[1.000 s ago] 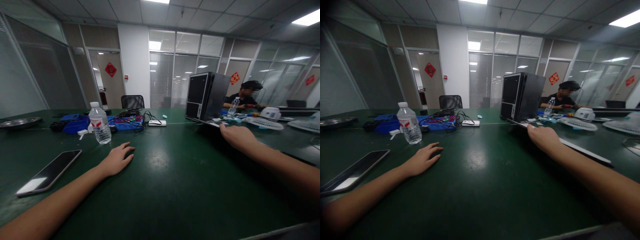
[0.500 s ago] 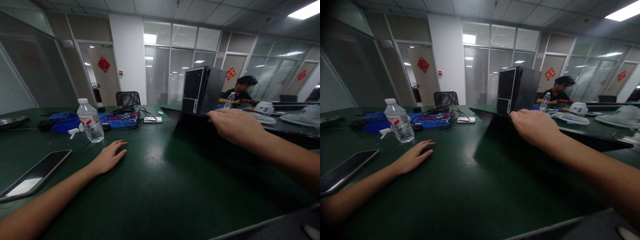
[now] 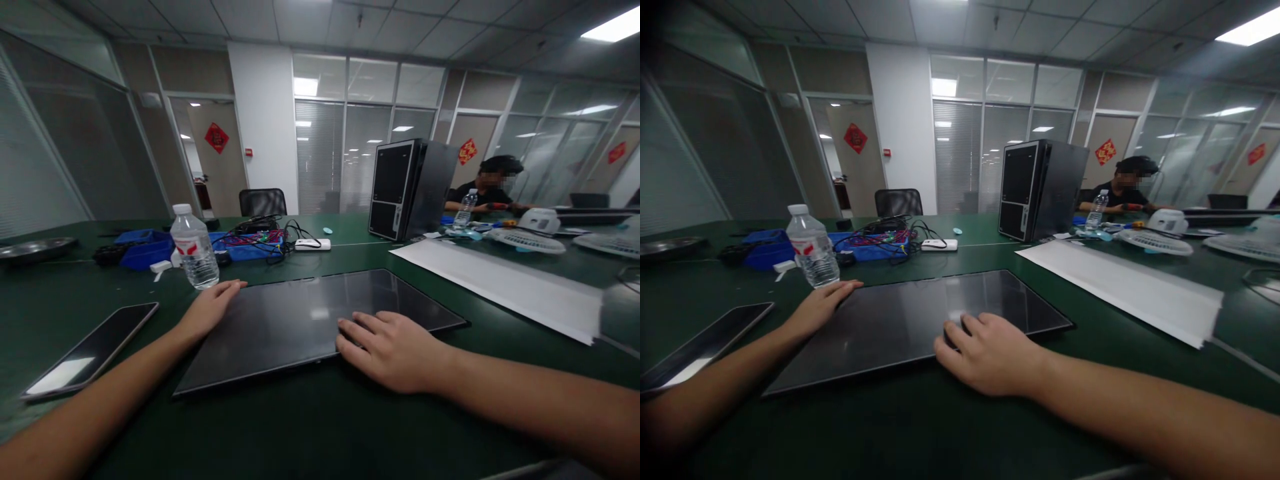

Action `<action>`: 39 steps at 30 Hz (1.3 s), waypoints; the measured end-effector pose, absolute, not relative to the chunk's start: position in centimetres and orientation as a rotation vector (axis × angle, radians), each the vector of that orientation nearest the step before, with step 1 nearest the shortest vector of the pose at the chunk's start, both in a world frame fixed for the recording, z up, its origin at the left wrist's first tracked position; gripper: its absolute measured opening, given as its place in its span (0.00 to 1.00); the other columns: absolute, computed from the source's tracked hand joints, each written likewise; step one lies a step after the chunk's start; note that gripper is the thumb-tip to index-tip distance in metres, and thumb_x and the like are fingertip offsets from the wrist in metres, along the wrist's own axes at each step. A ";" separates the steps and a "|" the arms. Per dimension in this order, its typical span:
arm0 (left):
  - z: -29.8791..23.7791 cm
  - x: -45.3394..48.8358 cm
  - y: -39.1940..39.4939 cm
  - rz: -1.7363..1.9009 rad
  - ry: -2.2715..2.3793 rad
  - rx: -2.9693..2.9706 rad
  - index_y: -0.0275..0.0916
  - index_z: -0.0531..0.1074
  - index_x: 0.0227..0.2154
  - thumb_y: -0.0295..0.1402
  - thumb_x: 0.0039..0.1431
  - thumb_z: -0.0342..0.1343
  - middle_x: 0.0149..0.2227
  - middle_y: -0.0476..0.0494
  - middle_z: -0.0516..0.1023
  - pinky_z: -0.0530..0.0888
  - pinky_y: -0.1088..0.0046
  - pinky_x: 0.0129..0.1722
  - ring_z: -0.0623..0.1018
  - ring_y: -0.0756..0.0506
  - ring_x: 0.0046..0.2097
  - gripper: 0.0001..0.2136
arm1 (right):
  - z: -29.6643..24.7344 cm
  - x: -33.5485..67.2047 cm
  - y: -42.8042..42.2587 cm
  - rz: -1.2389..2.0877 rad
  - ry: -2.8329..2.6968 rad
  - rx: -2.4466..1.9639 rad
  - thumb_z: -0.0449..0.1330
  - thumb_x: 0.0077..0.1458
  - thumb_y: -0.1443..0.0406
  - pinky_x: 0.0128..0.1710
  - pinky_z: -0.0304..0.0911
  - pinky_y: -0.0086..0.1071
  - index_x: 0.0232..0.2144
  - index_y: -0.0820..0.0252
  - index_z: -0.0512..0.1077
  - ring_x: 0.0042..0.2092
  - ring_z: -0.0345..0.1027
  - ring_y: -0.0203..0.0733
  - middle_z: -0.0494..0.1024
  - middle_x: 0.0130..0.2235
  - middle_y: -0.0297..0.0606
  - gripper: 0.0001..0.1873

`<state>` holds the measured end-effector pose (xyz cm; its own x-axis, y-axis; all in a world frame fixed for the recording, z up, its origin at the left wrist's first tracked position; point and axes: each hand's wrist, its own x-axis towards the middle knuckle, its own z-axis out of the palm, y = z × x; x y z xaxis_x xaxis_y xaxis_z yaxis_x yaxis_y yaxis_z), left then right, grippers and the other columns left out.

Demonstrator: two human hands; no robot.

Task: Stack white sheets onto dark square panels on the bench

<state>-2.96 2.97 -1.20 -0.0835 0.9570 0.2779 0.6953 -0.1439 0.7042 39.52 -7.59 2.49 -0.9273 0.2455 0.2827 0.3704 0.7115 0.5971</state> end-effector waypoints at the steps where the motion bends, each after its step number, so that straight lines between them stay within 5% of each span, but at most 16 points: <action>1: -1.1 -2.7 2.7 1.034 1.820 1.897 0.42 0.83 0.52 0.59 0.63 0.51 0.62 0.39 0.82 0.66 0.50 0.71 0.77 0.31 0.66 0.30 | 2.7 39.7 -7.2 -0.947 -2.786 -0.530 0.53 0.73 0.53 0.32 0.69 0.39 0.54 0.59 0.76 0.40 0.81 0.50 0.85 0.51 0.48 0.21; 4: -0.8 -2.0 1.9 0.810 1.823 2.050 0.41 0.82 0.56 0.58 0.61 0.52 0.69 0.36 0.75 0.64 0.50 0.72 0.72 0.31 0.70 0.32 | 3.7 41.1 -5.1 -0.776 -2.855 -0.717 0.48 0.72 0.41 0.32 0.65 0.36 0.45 0.60 0.78 0.37 0.78 0.46 0.84 0.47 0.48 0.32; 10: -0.4 -0.5 0.3 0.453 1.758 2.352 0.40 0.71 0.69 0.62 0.62 0.51 0.76 0.33 0.59 0.58 0.42 0.74 0.55 0.28 0.77 0.40 | 6.1 48.7 2.7 -0.790 -2.488 -1.539 0.43 0.75 0.51 0.38 0.65 0.38 0.49 0.60 0.77 0.43 0.77 0.50 0.82 0.47 0.49 0.28; 16: -0.3 -0.1 0.3 0.428 1.803 2.389 0.39 0.71 0.68 0.59 0.65 0.48 0.75 0.33 0.62 0.59 0.45 0.74 0.59 0.29 0.77 0.38 | 2.1 58.9 8.4 -0.658 -2.166 -1.954 0.49 0.71 0.55 0.62 0.64 0.52 0.66 0.71 0.68 0.68 0.63 0.64 0.66 0.69 0.64 0.32; 20: -0.2 -0.2 1.2 0.316 1.919 2.387 0.46 0.70 0.70 0.59 0.67 0.45 0.76 0.38 0.61 0.57 0.40 0.74 0.60 0.27 0.76 0.36 | -1.6 62.9 10.2 -0.426 -2.016 -2.256 0.46 0.71 0.47 0.57 0.69 0.56 0.67 0.75 0.68 0.61 0.72 0.68 0.71 0.64 0.71 0.40; 24: 0.0 -0.4 1.9 0.205 2.067 2.361 0.48 0.69 0.71 0.59 0.68 0.42 0.76 0.39 0.61 0.59 0.43 0.73 0.64 0.27 0.75 0.36 | -2.5 63.8 11.2 -0.348 -2.000 -2.347 0.49 0.73 0.45 0.58 0.69 0.53 0.67 0.65 0.68 0.58 0.74 0.57 0.76 0.61 0.58 0.36; 28: 0.7 -0.4 1.5 0.260 2.248 2.234 0.46 0.76 0.65 0.55 0.68 0.43 0.72 0.38 0.69 0.72 0.51 0.65 0.76 0.28 0.66 0.32 | -2.0 62.5 10.8 -0.398 -2.019 -2.363 0.57 0.71 0.46 0.56 0.71 0.50 0.61 0.59 0.72 0.53 0.75 0.48 0.78 0.55 0.46 0.28; 33: 1.6 -0.1 0.6 0.232 2.435 2.156 0.40 0.85 0.53 0.52 0.68 0.40 0.50 0.31 0.87 0.78 0.53 0.50 0.85 0.27 0.52 0.32 | -0.5 59.8 9.0 -0.520 -2.041 -2.248 0.52 0.72 0.55 0.46 0.70 0.47 0.54 0.66 0.75 0.45 0.78 0.54 0.82 0.46 0.57 0.23; 39: 1.0 -0.9 0.4 0.311 2.216 2.310 0.39 0.84 0.54 0.53 0.68 0.41 0.53 0.35 0.87 0.77 0.59 0.50 0.85 0.31 0.53 0.33 | 1.1 54.1 5.9 -0.478 -2.299 -1.777 0.51 0.69 0.55 0.42 0.65 0.42 0.52 0.60 0.77 0.43 0.78 0.55 0.84 0.45 0.53 0.22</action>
